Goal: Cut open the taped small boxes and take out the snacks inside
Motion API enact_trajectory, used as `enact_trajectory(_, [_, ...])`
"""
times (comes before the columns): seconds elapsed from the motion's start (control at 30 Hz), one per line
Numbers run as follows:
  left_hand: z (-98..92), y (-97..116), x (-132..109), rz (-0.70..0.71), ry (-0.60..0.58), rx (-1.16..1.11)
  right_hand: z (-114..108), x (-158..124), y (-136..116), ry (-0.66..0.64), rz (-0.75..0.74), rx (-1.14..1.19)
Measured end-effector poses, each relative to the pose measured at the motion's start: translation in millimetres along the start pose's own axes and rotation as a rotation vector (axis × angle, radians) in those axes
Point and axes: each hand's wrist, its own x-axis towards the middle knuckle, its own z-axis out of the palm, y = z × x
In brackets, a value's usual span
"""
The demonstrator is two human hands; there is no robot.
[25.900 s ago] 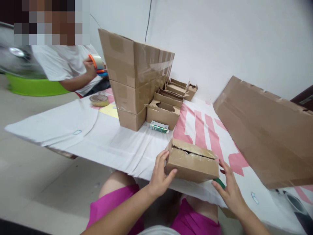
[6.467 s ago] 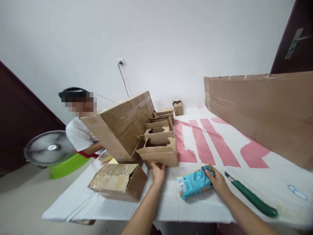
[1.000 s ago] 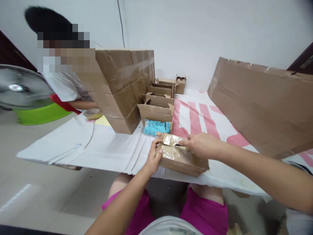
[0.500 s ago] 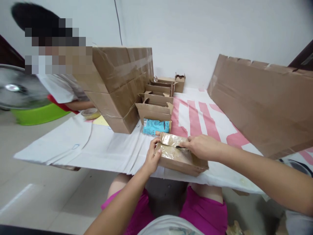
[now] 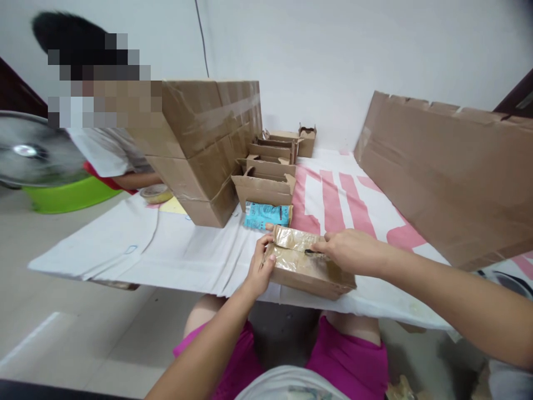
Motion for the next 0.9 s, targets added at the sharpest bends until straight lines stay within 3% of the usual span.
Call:
enact_trajectory(0.5, [0.7,3,1,-0.029,-0.002,0.01,8,-8,2,0.004,0.03,0.006])
enact_trajectory(0.7, [-1.9,0,-1,-0.025,-0.018,0.022,7,-20,6,-0.003,0.022,-0.03])
enact_trajectory(0.9, [-2.4,-4,-2,-0.02,0.003,0.04,4,-41,14,-0.041,0.115,-0.007])
